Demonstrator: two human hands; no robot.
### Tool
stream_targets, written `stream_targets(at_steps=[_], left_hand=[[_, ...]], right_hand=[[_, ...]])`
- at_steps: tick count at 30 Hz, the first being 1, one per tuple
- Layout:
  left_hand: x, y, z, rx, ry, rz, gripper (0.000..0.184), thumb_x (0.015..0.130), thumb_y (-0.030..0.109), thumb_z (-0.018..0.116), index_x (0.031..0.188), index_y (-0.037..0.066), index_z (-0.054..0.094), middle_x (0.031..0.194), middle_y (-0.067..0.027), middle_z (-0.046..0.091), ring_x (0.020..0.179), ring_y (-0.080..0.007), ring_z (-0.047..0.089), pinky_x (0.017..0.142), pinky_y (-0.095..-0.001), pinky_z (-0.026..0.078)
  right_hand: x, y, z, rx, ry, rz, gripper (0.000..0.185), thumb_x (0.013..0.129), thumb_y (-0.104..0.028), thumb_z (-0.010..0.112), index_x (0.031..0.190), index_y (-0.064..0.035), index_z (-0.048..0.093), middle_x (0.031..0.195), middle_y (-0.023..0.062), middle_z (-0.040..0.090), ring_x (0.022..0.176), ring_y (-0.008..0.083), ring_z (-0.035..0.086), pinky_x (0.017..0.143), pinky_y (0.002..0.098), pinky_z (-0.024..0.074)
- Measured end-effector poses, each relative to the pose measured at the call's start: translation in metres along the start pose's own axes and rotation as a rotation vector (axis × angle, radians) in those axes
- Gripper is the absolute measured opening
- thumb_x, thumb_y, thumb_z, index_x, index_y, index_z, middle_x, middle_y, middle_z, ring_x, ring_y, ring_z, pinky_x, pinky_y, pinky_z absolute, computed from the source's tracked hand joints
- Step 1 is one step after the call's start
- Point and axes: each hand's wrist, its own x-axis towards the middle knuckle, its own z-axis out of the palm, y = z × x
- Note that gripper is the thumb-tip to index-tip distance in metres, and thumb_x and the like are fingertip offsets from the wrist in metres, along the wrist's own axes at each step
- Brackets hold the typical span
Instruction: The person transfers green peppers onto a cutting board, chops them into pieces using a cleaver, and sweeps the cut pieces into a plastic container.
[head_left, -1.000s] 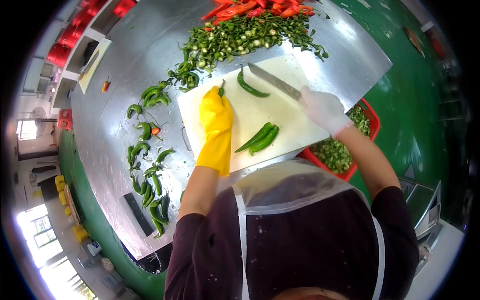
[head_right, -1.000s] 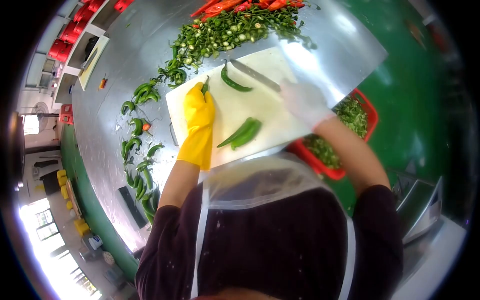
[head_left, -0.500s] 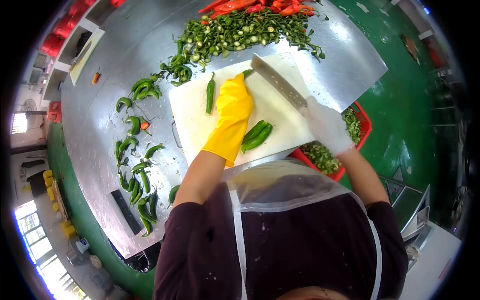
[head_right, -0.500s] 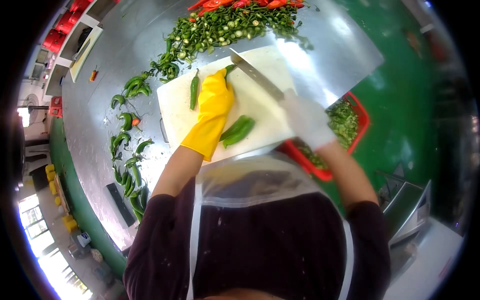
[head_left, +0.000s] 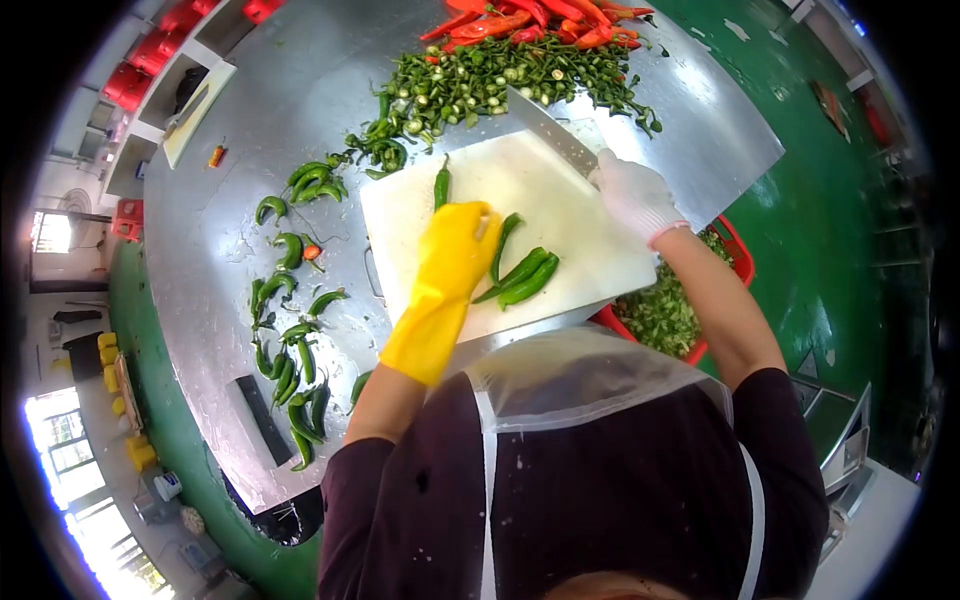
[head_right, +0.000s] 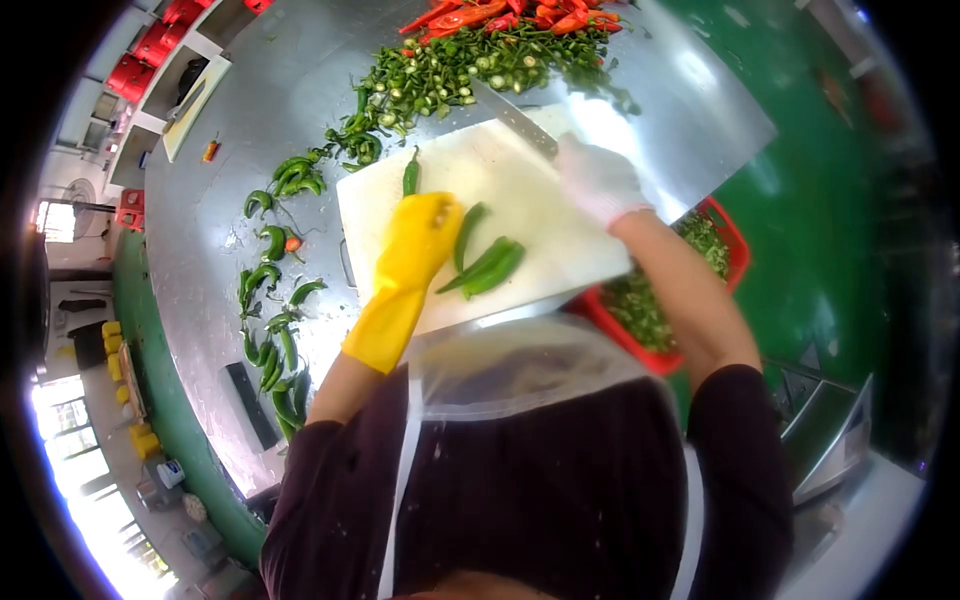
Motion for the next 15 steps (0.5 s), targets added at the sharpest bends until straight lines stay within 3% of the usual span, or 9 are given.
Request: stream_targets(at_steps=[1,2,5,6,8,11,14,15], left_hand=[[0.000,-0.005,-0.010,0.005,0.007,-0.071,0.023,0.098,0.023,0.066,0.114,0.008,0.075,0.105,-0.0203,0.075,0.098,-0.0433,0.070,0.086,-0.0512,0.055],[0.003,-0.031,0.005,-0.017,0.352,0.097,0.022,0.097,0.022,0.068,0.109,0.005,0.076,0.099,-0.0221,0.074,0.096,-0.0436,0.069,0.085,-0.0508,0.054],[0.019,-0.070,0.025,-0.100,0.263,0.041,0.020,0.096,0.020,0.069,0.104,0.003,0.075,0.096,-0.0227,0.073,0.096,-0.0442,0.068,0.085,-0.0506,0.054],[0.022,-0.072,0.027,-0.097,0.319,0.139,0.019,0.094,0.018,0.070,0.104,0.003,0.075,0.096,-0.0226,0.073,0.096,-0.0445,0.068,0.085,-0.0505,0.054],[0.027,-0.076,0.034,-0.100,0.261,0.142,0.019,0.093,0.017,0.070,0.106,0.003,0.076,0.097,-0.0222,0.074,0.096,-0.0446,0.068,0.085,-0.0506,0.054],[0.029,-0.079,0.043,-0.138,0.288,0.179,0.018,0.092,0.014,0.070,0.106,0.004,0.076,0.096,-0.0210,0.074,0.095,-0.0443,0.068,0.086,-0.0512,0.054],[0.030,-0.079,0.046,-0.166,0.320,0.230,0.018,0.091,0.013,0.071,0.105,0.004,0.076,0.095,-0.0204,0.074,0.095,-0.0441,0.068,0.086,-0.0516,0.054],[0.030,-0.082,0.047,-0.170,0.330,0.253,0.019,0.091,0.013,0.071,0.106,0.004,0.076,0.095,-0.0204,0.074,0.095,-0.0441,0.068,0.086,-0.0517,0.054]], right_hand=[[0.002,-0.001,-0.004,-0.001,-0.006,-0.043,0.026,0.106,-0.028,0.047,0.114,-0.0059,0.058,0.112,0.0154,0.078,0.102,0.0416,0.073,0.086,0.0532,0.0550],[0.001,-0.003,-0.006,-0.001,-0.021,-0.084,0.025,0.106,-0.027,0.046,0.114,-0.0064,0.058,0.114,0.0138,0.078,0.102,0.0409,0.073,0.085,0.0523,0.0556],[0.013,-0.028,-0.014,-0.153,-0.110,-0.195,0.023,0.106,-0.025,0.044,0.114,-0.0068,0.057,0.119,0.0104,0.078,0.103,0.0396,0.073,0.084,0.0494,0.0571],[0.017,-0.031,-0.013,-0.098,-0.079,-0.250,0.024,0.106,-0.025,0.045,0.114,-0.0068,0.058,0.118,0.0112,0.078,0.103,0.0398,0.073,0.085,0.0491,0.0572],[0.024,-0.033,-0.001,0.017,-0.024,-0.347,0.025,0.106,-0.025,0.045,0.114,-0.0069,0.060,0.117,0.0128,0.078,0.103,0.0403,0.073,0.085,0.0485,0.0575],[0.034,-0.054,0.013,0.163,-0.178,-0.028,0.031,0.104,-0.029,0.047,0.115,-0.0061,0.064,0.111,0.0207,0.076,0.104,0.0414,0.073,0.093,0.0507,0.0546],[0.043,-0.050,0.025,-0.074,-0.158,-0.267,0.033,0.104,-0.029,0.047,0.119,-0.0070,0.067,0.115,0.0203,0.076,0.106,0.0405,0.073,0.096,0.0499,0.0544],[0.045,-0.050,0.020,-0.054,-0.176,-0.252,0.033,0.104,-0.029,0.048,0.119,-0.0071,0.068,0.115,0.0208,0.076,0.106,0.0404,0.073,0.096,0.0501,0.0545]])
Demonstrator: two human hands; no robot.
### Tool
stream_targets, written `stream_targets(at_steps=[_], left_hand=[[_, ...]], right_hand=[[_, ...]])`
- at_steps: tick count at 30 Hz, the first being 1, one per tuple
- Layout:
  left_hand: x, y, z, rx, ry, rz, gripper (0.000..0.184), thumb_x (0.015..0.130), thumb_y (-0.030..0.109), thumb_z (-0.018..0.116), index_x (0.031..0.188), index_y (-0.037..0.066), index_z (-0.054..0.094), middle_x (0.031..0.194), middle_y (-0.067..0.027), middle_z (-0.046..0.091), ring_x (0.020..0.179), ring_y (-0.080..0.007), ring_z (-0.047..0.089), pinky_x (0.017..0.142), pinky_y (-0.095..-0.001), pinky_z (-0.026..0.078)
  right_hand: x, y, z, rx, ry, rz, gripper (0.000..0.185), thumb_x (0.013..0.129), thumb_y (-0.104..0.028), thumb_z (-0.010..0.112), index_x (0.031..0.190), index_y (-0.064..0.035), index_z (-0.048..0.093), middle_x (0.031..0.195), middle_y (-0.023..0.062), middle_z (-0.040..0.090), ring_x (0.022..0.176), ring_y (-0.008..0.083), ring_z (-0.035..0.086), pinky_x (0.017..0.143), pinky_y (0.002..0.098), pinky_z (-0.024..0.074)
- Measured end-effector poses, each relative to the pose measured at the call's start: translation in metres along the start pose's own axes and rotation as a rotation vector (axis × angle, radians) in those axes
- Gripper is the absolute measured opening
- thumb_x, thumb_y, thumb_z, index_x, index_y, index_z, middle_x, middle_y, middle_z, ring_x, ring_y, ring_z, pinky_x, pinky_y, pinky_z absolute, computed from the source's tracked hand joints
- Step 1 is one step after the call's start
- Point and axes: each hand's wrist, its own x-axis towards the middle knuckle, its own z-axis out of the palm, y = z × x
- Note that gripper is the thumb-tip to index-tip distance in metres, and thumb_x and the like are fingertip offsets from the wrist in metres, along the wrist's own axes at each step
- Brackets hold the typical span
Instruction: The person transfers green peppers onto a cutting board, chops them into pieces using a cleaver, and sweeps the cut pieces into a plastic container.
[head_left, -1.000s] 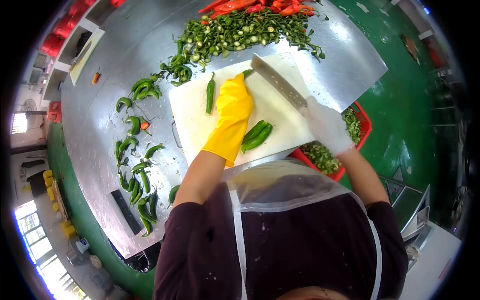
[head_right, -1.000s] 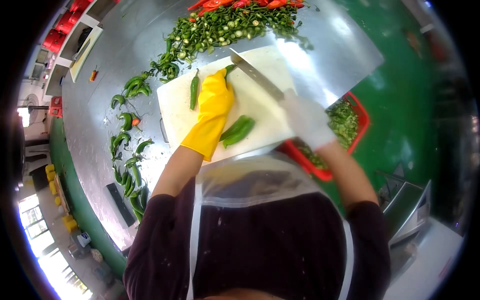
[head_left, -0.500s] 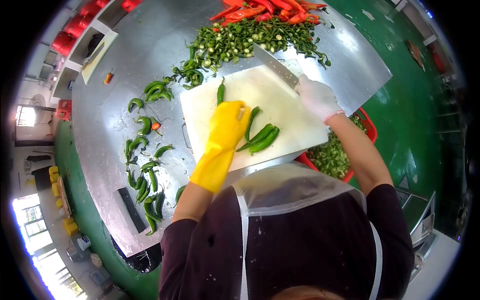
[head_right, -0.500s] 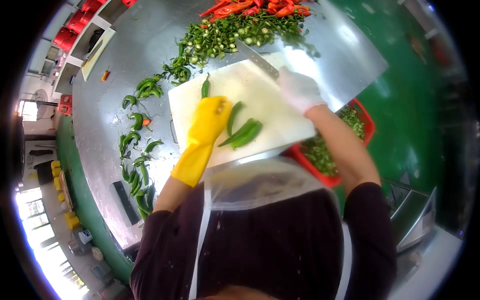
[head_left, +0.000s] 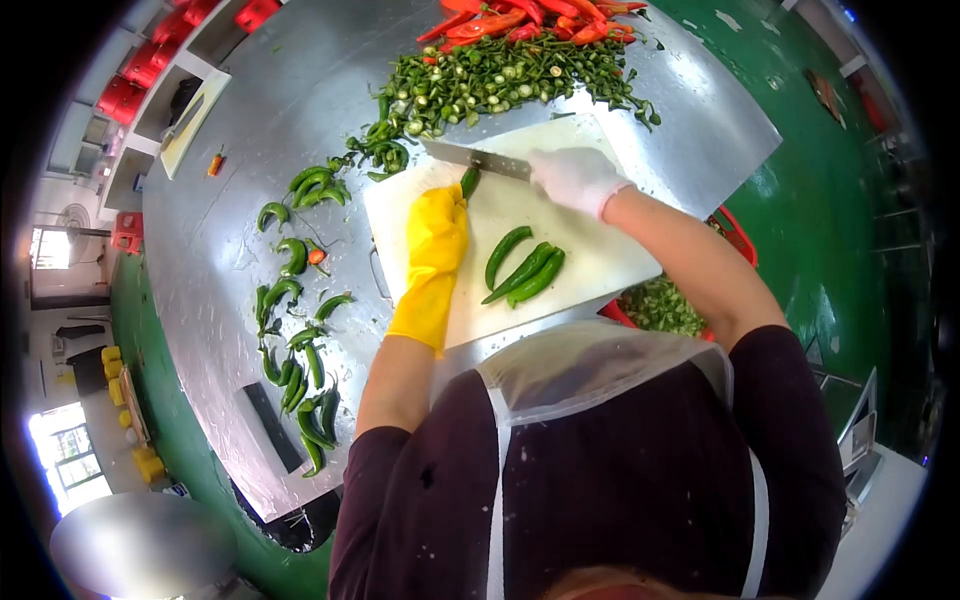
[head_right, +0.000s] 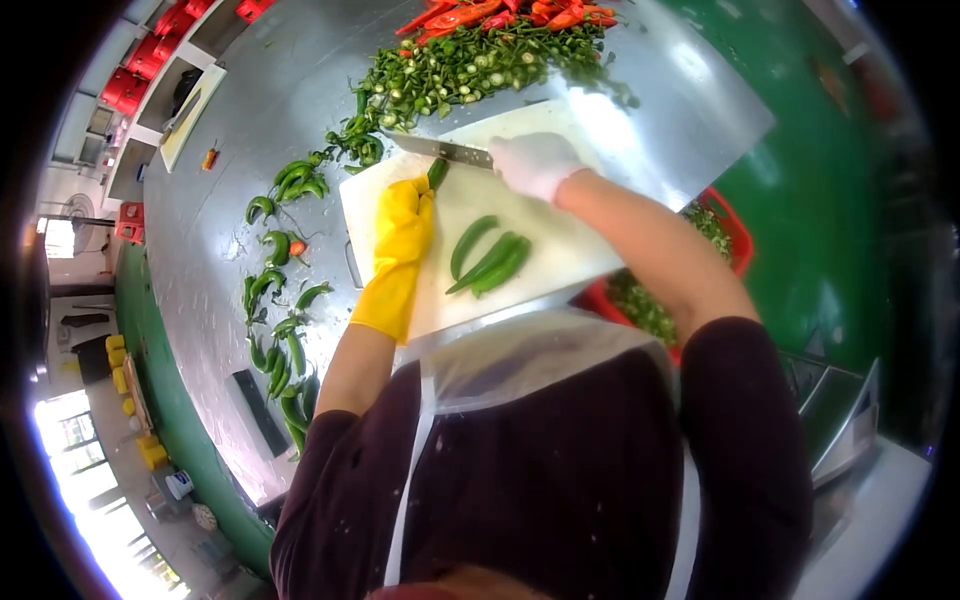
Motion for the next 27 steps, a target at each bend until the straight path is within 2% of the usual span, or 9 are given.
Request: stream_targets(at_steps=[4,7,10,14,16,17,20,24,27], left_hand=[[-0.004,-0.014,-0.004,0.057,-0.060,0.059,0.025,0.090,0.014,0.072,0.113,0.004,0.076,0.101,-0.0208,0.075,0.098,-0.0439,0.069,0.088,-0.0510,0.054],[0.005,0.003,-0.033,-0.075,-0.474,-0.139,0.030,0.095,0.017,0.074,0.119,-0.001,0.074,0.110,-0.0231,0.075,0.109,-0.0403,0.070,0.098,-0.0443,0.053],[0.006,0.051,-0.060,-0.105,-0.615,-0.200,0.055,0.094,0.034,0.079,0.135,-0.001,0.068,0.131,-0.0255,0.071,0.125,-0.0397,0.065,0.106,-0.0422,0.051],[-0.018,0.095,-0.043,0.130,-0.537,-0.093,0.089,0.088,0.051,0.081,0.154,0.000,0.050,0.156,-0.0276,0.052,0.144,-0.0462,0.049,0.119,-0.0527,0.037],[-0.044,0.102,-0.021,0.244,-0.529,-0.001,0.102,0.085,0.056,0.083,0.160,0.000,0.041,0.163,-0.0284,0.043,0.148,-0.0506,0.041,0.123,-0.0592,0.029],[-0.057,0.100,-0.011,0.167,-0.429,0.071,0.101,0.084,0.054,0.081,0.159,0.000,0.041,0.152,-0.0313,0.049,0.143,-0.0579,0.040,0.121,-0.0669,0.026],[-0.057,0.117,-0.001,0.113,-0.493,0.140,0.091,0.086,0.048,0.079,0.155,0.000,0.044,0.147,-0.0311,0.052,0.141,-0.0567,0.043,0.120,-0.0663,0.028],[-0.035,0.117,0.024,0.101,-0.562,0.373,0.082,0.090,0.044,0.076,0.153,0.000,0.047,0.147,-0.0299,0.053,0.140,-0.0539,0.044,0.119,-0.0657,0.029],[-0.014,0.121,0.040,0.140,-0.583,0.463,0.085,0.091,0.051,0.074,0.152,-0.002,0.047,0.150,-0.0299,0.052,0.141,-0.0523,0.044,0.120,-0.0648,0.029]], right_hand=[[0.000,0.010,-0.024,0.172,0.077,0.152,0.034,0.103,-0.033,0.052,0.120,-0.0061,0.066,0.110,0.0208,0.076,0.103,0.0395,0.073,0.095,0.0517,0.0537],[-0.023,0.045,-0.023,0.227,0.215,0.322,0.039,0.105,-0.038,0.052,0.118,-0.0026,0.063,0.100,0.0226,0.074,0.093,0.0376,0.073,0.089,0.0501,0.0535],[-0.083,0.075,-0.006,0.272,0.296,0.359,0.042,0.105,-0.040,0.055,0.116,-0.0011,0.062,0.094,0.0239,0.071,0.084,0.0354,0.072,0.078,0.0464,0.0541],[-0.168,0.077,0.035,0.335,0.354,0.449,0.038,0.106,-0.037,0.059,0.115,-0.0005,0.063,0.087,0.0206,0.069,0.070,0.0293,0.069,0.066,0.0421,0.0534],[-0.201,0.058,0.049,0.636,0.318,0.564,0.034,0.106,-0.034,0.061,0.114,-0.0012,0.063,0.084,0.0155,0.069,0.065,0.0242,0.066,0.064,0.0405,0.0531],[-0.214,0.050,0.053,0.642,0.276,0.608,0.032,0.106,-0.033,0.061,0.117,-0.0028,0.062,0.082,0.0111,0.068,0.067,0.0191,0.067,0.066,0.0392,0.0536],[-0.237,0.029,0.062,0.600,0.242,0.683,0.041,0.103,-0.044,0.056,0.123,-0.0079,0.060,0.102,0.0247,0.075,0.094,0.0435,0.073,0.088,0.0561,0.0515],[-0.239,0.031,0.073,0.084,0.333,0.488,0.022,0.106,-0.027,0.052,0.115,-0.0070,0.055,0.090,0.0201,0.073,0.079,0.0408,0.073,0.068,0.0516,0.0560],[-0.228,0.010,0.055,0.048,0.228,0.534,0.015,0.099,-0.015,0.051,0.111,-0.0080,0.058,0.089,0.0181,0.074,0.078,0.0402,0.075,0.066,0.0546,0.0567]])
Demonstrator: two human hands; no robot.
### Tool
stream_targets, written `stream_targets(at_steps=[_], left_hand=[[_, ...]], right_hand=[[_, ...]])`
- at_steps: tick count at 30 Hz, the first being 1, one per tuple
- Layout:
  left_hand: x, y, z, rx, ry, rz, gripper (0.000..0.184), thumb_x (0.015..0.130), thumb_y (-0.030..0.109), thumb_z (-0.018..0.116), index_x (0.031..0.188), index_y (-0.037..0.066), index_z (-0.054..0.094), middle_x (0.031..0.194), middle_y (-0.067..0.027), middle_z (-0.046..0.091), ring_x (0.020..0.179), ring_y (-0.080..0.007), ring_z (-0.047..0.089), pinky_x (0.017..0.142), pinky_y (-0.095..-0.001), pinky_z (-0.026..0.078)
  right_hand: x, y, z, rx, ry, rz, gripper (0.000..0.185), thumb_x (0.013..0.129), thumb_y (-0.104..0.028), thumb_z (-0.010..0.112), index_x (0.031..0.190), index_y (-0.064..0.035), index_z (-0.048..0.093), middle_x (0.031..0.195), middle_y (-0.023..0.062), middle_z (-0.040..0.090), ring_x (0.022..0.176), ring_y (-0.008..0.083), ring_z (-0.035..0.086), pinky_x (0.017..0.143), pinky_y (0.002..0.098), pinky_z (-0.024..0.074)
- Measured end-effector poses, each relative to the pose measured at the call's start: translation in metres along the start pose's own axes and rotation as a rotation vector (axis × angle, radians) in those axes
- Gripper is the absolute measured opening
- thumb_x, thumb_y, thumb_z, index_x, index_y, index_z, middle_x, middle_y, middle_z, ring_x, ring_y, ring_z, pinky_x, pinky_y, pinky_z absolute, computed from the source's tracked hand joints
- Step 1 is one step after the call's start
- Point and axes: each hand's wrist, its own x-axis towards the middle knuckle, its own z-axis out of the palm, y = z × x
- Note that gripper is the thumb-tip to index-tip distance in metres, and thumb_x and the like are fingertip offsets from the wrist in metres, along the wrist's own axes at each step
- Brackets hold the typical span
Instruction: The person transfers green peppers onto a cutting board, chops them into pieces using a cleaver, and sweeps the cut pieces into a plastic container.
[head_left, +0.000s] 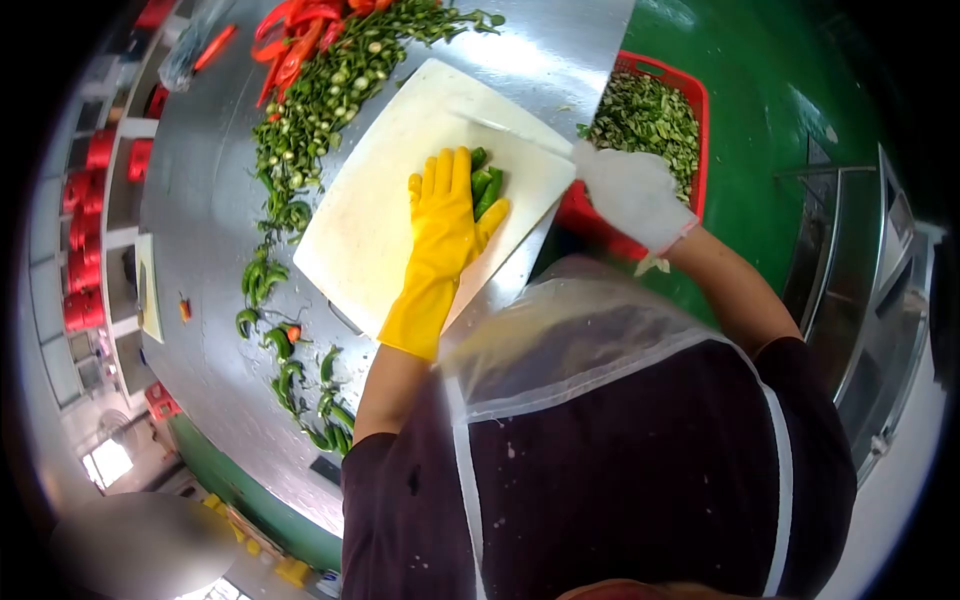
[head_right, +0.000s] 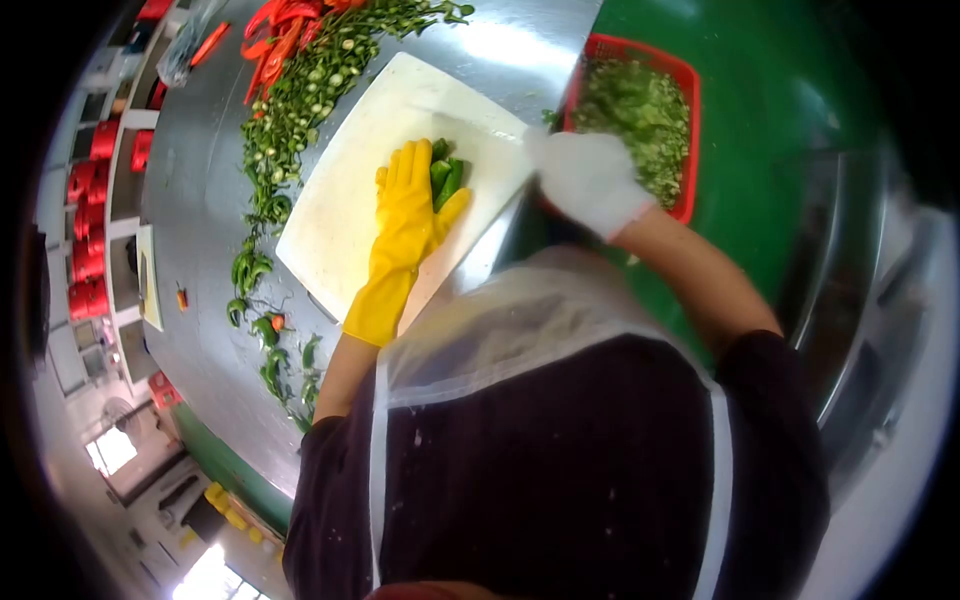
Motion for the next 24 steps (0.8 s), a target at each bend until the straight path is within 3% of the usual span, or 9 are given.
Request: stream_targets(at_steps=[2,5,8,11,12,18,24], left_hand=[[0.010,0.002,0.002,0.054,-0.068,-0.041,0.092,0.091,0.058,0.072,0.153,-0.004,0.046,0.153,-0.0327,0.049,0.143,-0.0536,0.043,0.121,-0.0647,0.027],[0.012,0.011,-0.004,0.089,-0.102,-0.073,0.098,0.091,0.060,0.072,0.156,-0.007,0.041,0.157,-0.0355,0.044,0.144,-0.0555,0.041,0.121,-0.0645,0.028],[0.003,0.016,-0.006,0.068,0.054,-0.042,0.080,0.098,0.051,0.069,0.152,-0.004,0.050,0.154,-0.0336,0.049,0.140,-0.0558,0.046,0.118,-0.0637,0.031],[-0.003,0.012,-0.011,-0.085,0.166,-0.016,0.053,0.104,0.038,0.064,0.143,0.003,0.064,0.146,-0.0300,0.059,0.134,-0.0550,0.051,0.117,-0.0628,0.033],[-0.004,0.012,-0.003,-0.098,0.275,-0.014,0.032,0.104,0.024,0.063,0.128,0.007,0.075,0.134,-0.0262,0.068,0.128,-0.0517,0.057,0.115,-0.0591,0.037],[0.008,0.018,0.014,-0.203,0.240,-0.143,0.025,0.096,0.016,0.073,0.117,0.005,0.078,0.128,-0.0247,0.070,0.121,-0.0451,0.061,0.111,-0.0493,0.044],[0.000,0.015,0.015,-0.319,0.367,-0.277,0.024,0.095,0.017,0.076,0.115,0.003,0.078,0.133,-0.0264,0.067,0.123,-0.0431,0.061,0.111,-0.0474,0.048]], right_hand=[[-0.008,-0.018,-0.004,-0.002,-0.011,-0.062,0.015,0.097,-0.012,0.052,0.109,-0.0077,0.060,0.087,0.0176,0.073,0.078,0.0404,0.075,0.066,0.0549,0.0575],[-0.014,-0.021,0.006,0.063,-0.069,0.012,0.015,0.100,-0.017,0.053,0.110,-0.0075,0.059,0.091,0.0184,0.074,0.079,0.0419,0.075,0.067,0.0555,0.0573],[-0.020,-0.005,0.020,0.244,0.043,0.113,0.020,0.104,-0.023,0.054,0.113,-0.0058,0.057,0.090,0.0168,0.073,0.074,0.0350,0.074,0.065,0.0491,0.0580],[-0.035,0.002,0.002,0.850,-0.146,0.393,0.030,0.104,-0.033,0.050,0.112,-0.0046,0.056,0.095,0.0180,0.074,0.079,0.0323,0.074,0.070,0.0476,0.0588],[-0.040,0.005,0.004,1.040,-0.190,0.438,0.040,0.103,-0.041,0.054,0.115,-0.0033,0.057,0.097,0.0139,0.073,0.074,0.0252,0.071,0.067,0.0424,0.0579],[-0.052,0.002,0.046,1.418,-0.225,0.490,0.039,0.105,-0.034,0.059,0.126,-0.0014,0.058,0.093,0.0126,0.067,0.065,0.0187,0.065,0.057,0.0326,0.0554],[-0.046,-0.002,0.065,1.624,-0.202,0.517,0.041,0.104,-0.029,0.062,0.132,0.0000,0.058,0.088,0.0112,0.064,0.061,0.0180,0.061,0.053,0.0325,0.0570]])
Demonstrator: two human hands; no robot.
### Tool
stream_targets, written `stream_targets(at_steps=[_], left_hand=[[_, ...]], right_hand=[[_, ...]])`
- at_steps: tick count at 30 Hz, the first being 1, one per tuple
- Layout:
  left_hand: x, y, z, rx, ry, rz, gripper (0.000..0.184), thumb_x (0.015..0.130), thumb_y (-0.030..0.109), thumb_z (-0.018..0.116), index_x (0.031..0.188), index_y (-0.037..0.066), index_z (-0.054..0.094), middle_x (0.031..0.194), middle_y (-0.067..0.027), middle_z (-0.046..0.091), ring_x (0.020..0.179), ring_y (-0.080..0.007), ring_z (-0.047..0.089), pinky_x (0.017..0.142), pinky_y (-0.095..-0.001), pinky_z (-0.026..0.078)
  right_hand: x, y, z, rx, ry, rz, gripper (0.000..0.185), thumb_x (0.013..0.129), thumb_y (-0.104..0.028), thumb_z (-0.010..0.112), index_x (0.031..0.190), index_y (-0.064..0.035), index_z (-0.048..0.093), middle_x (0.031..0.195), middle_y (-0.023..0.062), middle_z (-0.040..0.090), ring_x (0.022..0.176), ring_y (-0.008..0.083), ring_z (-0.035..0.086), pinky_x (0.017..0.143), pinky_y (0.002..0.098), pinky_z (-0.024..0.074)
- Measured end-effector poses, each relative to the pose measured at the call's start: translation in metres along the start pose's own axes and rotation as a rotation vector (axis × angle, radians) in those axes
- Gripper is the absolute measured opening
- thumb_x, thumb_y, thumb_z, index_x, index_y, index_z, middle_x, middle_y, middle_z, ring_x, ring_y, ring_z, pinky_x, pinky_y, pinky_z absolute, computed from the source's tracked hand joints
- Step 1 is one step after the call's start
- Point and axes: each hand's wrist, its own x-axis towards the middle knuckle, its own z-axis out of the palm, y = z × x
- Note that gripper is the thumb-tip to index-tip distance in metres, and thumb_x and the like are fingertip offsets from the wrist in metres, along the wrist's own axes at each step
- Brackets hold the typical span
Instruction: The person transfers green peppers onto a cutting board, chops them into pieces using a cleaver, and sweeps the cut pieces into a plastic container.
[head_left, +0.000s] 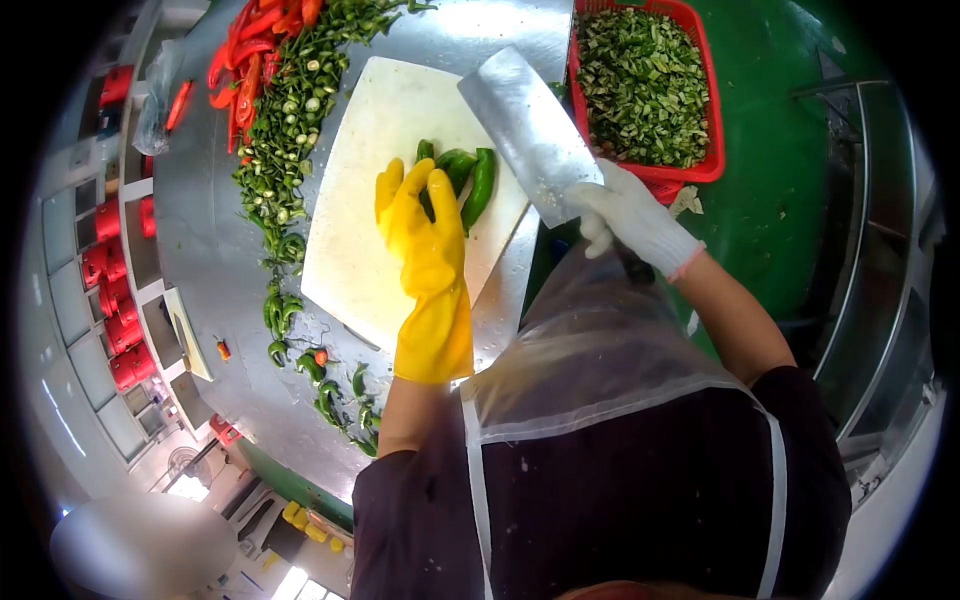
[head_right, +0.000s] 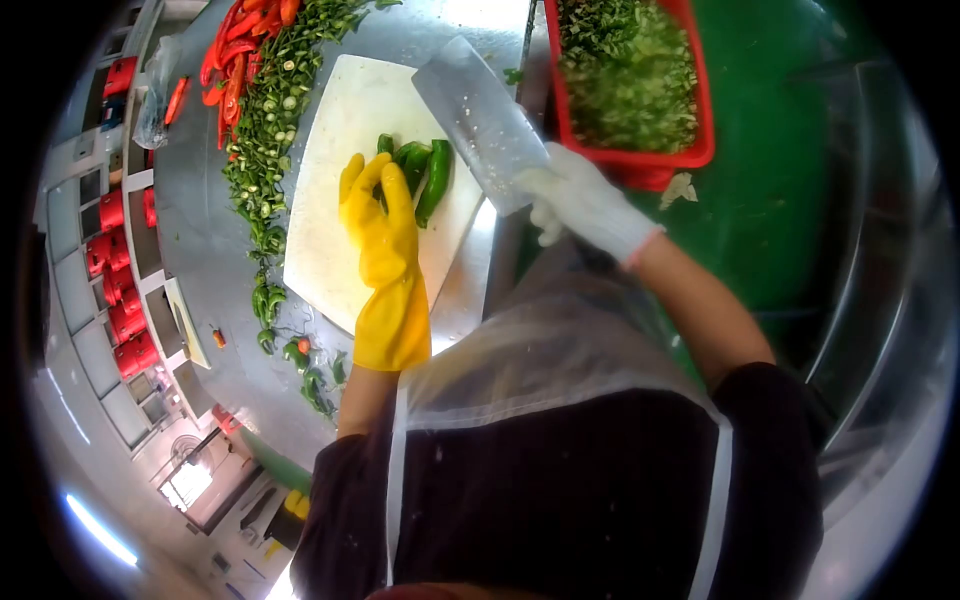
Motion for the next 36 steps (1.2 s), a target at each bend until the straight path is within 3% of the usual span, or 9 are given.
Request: stream_targets(at_steps=[6,9,12,15,21,24,27,36], left_hand=[[0.002,0.019,0.008,0.073,-0.050,0.011,0.020,0.096,0.014,0.076,0.110,0.000,0.079,0.134,-0.0268,0.067,0.120,-0.0410,0.066,0.102,-0.0433,0.055],[-0.005,0.007,0.018,0.138,-0.080,0.016,0.019,0.103,0.015,0.072,0.116,0.002,0.075,0.145,-0.0212,0.057,0.126,-0.0333,0.062,0.104,-0.0404,0.054],[-0.008,-0.002,0.024,0.097,-0.073,0.002,0.016,0.101,0.009,0.072,0.116,0.003,0.074,0.142,-0.0207,0.058,0.124,-0.0327,0.063,0.102,-0.0393,0.055],[-0.005,0.002,0.028,0.008,-0.013,-0.020,0.021,0.095,0.009,0.074,0.110,-0.005,0.078,0.133,-0.0282,0.067,0.115,-0.0394,0.068,0.099,-0.0439,0.056],[-0.003,-0.003,0.031,0.014,-0.029,0.071,0.018,0.097,0.001,0.068,0.109,-0.010,0.075,0.129,-0.0305,0.067,0.113,-0.0408,0.069,0.099,-0.0430,0.056],[0.000,0.003,0.029,-0.282,-0.139,-0.186,0.019,0.097,-0.003,0.065,0.110,-0.012,0.073,0.128,-0.0294,0.067,0.114,-0.0410,0.068,0.100,-0.0415,0.055],[0.001,-0.007,0.027,-0.095,-0.155,0.063,0.019,0.096,-0.005,0.063,0.111,-0.012,0.072,0.126,-0.0281,0.066,0.114,-0.0408,0.068,0.102,-0.0425,0.054],[-0.004,-0.033,0.033,-0.115,-0.094,0.153,0.015,0.093,0.000,0.066,0.104,-0.009,0.071,0.118,-0.0269,0.067,0.107,-0.0449,0.068,0.101,-0.0504,0.055]], right_hand=[[0.018,0.013,-0.005,0.133,-0.028,0.034,0.042,0.102,-0.027,0.066,0.132,0.0007,0.057,0.087,0.0092,0.062,0.063,0.0166,0.060,0.052,0.0331,0.0584],[0.023,0.016,-0.003,0.159,-0.099,0.050,0.043,0.102,-0.028,0.066,0.133,0.0008,0.057,0.087,0.0086,0.062,0.064,0.0161,0.060,0.052,0.0327,0.0585],[0.025,0.018,-0.001,0.221,-0.123,0.092,0.044,0.101,-0.028,0.067,0.134,-0.0004,0.057,0.086,0.0081,0.061,0.064,0.0155,0.059,0.053,0.0327,0.0592],[0.026,0.021,0.003,0.256,-0.096,0.097,0.034,0.103,-0.026,0.065,0.124,-0.0012,0.056,0.074,0.0026,0.057,0.055,0.0095,0.055,0.049,0.0303,0.0575],[0.018,0.025,0.005,0.241,-0.125,0.155,0.035,0.105,-0.025,0.062,0.131,-0.0027,0.054,0.073,0.0022,0.055,0.055,0.0100,0.052,0.053,0.0305,0.0563],[0.016,0.025,0.009,0.265,-0.133,0.174,0.034,0.107,-0.023,0.061,0.134,-0.0047,0.052,0.074,0.0014,0.053,0.058,0.0102,0.051,0.055,0.0301,0.0531],[0.024,0.026,0.013,0.257,-0.155,0.146,0.039,0.105,-0.026,0.063,0.137,-0.0046,0.054,0.084,0.0031,0.058,0.064,0.0113,0.055,0.059,0.0302,0.0536],[0.039,0.019,0.016,0.139,-0.178,0.175,0.043,0.104,-0.031,0.064,0.135,-0.0020,0.056,0.087,0.0069,0.063,0.069,0.0144,0.061,0.063,0.0321,0.0560]])
